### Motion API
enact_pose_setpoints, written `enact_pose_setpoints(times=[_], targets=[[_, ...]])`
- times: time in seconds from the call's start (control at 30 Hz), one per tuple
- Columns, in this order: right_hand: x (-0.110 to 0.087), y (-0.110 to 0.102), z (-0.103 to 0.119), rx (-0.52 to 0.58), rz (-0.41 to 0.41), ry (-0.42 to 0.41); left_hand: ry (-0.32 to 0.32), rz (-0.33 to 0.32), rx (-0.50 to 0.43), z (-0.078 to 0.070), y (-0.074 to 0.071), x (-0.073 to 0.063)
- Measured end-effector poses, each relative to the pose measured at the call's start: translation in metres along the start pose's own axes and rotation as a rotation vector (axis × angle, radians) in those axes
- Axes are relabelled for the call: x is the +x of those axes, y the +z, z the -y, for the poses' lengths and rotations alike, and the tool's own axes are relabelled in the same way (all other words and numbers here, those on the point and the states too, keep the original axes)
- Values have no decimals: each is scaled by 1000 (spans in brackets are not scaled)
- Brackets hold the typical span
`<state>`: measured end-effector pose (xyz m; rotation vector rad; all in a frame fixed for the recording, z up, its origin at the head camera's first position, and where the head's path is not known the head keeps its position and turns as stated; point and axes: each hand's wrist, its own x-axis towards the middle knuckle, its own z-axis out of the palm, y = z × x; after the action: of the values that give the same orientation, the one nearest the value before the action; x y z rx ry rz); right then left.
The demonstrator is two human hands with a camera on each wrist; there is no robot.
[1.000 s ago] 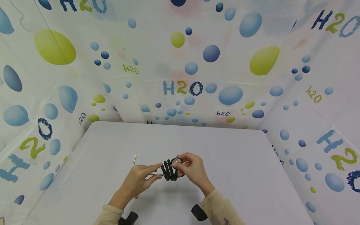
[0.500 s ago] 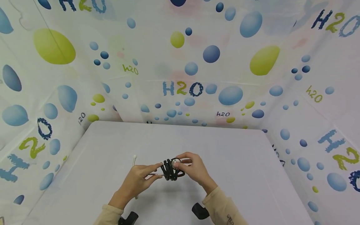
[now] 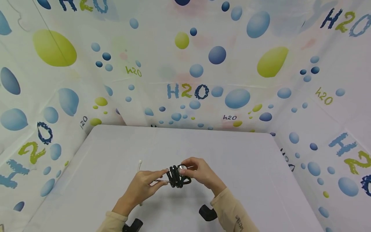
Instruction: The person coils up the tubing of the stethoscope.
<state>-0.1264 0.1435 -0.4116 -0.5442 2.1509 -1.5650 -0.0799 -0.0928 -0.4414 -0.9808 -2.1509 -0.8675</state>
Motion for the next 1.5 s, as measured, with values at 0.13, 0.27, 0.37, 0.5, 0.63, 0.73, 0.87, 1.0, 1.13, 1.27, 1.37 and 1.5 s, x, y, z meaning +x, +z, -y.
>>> enact_pose_setpoints(times=[0.13, 0.27, 0.37, 0.5, 0.63, 0.73, 0.87, 1.0, 1.13, 1.27, 1.37, 1.5], targets=[[2, -4, -3, 101, 61, 38, -13, 9, -15, -1, 0, 0], [4, -5, -6, 220, 97, 76, -23, 19, -22, -1, 0, 1], [4, -6, -6, 269, 115, 74, -11, 19, -15, -1, 1, 3], [5, -6, -6, 298, 119, 45, 8, 14, -18, -1, 1, 3], [5, -6, -6, 350, 102, 50, -8, 23, -35, 0, 2, 3], [5, -5, -7, 333, 85, 31, -29, 28, -49, 0, 2, 3], [6, -3, -7, 219, 58, -56, -47, 29, -64, 2, 0, 3], [6, -1, -7, 125, 17, -122, -52, 22, -73, 4, -2, 3], [7, 0, -5, 52, -6, -160, -45, 18, -75, 5, -3, 3], [7, 0, -4, 14, 3, -184, -41, 18, -71, 6, -3, 2], [8, 1, -4, 4, 14, -186, -37, 14, -67, 6, -3, 1], [8, 1, -4, -14, 25, -191, -30, 9, -63, 6, -2, 0]])
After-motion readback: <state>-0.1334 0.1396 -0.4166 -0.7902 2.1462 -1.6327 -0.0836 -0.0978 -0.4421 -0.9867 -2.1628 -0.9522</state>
